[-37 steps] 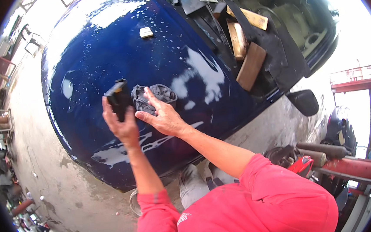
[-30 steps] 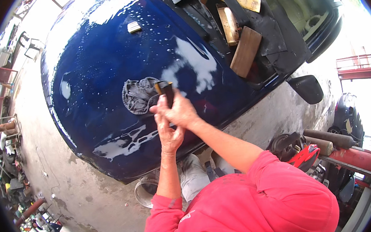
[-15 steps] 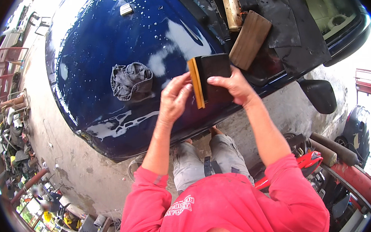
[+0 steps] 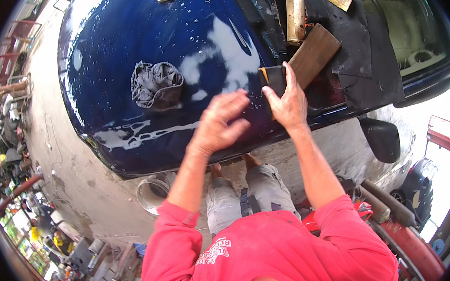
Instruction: The person sands the hood of a blue car using a sanding block and a cloth, repeatedly dipping the block into a bucket of water and wiping the surface. The person works across different areas of the hood, occasionally switching hands and adjusting the sanding block.
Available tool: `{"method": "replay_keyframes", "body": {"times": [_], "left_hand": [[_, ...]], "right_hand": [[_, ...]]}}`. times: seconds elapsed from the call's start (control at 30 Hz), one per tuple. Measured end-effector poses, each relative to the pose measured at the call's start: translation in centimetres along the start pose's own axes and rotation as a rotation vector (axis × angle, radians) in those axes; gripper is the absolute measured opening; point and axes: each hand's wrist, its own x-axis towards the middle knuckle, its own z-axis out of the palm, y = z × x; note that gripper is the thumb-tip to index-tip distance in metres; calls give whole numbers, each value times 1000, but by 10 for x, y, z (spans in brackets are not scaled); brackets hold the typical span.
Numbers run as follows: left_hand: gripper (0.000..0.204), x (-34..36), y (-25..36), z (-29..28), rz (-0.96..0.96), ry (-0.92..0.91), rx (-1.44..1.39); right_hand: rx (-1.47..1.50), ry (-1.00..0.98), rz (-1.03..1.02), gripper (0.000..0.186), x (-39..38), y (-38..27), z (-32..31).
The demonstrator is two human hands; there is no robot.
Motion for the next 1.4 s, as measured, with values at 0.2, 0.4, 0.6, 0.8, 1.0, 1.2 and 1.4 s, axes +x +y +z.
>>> {"method": "replay_keyframes", "body": {"times": [0.2,0.4,0.6,0.8,1.0,1.2,1.4], "left_hand": [[57,-19,-97,-152,-137,626,756],[75,-68,-202,-168,-509,502,1108],[75,-97,-211,-184,-277,459,905],[68,-120,-208,-221,-266,377,1081],[67,-125,-210,-217,-259,465,1008],[67,-123,-200,-218,-279,471,1003],[69,-124,-203,-216,-321,483,1040]], "right_hand": [[-309,-314,17,93,41,-17,-12],[-409,-158,-127,88,94,-34,17],[-404,-170,-19,90,51,-39,12],[-476,-163,-15,86,136,-40,39],[-394,-301,56,96,84,-31,18],[-470,-181,-145,84,168,-51,46],[-448,-256,-64,97,127,-15,24]]}}
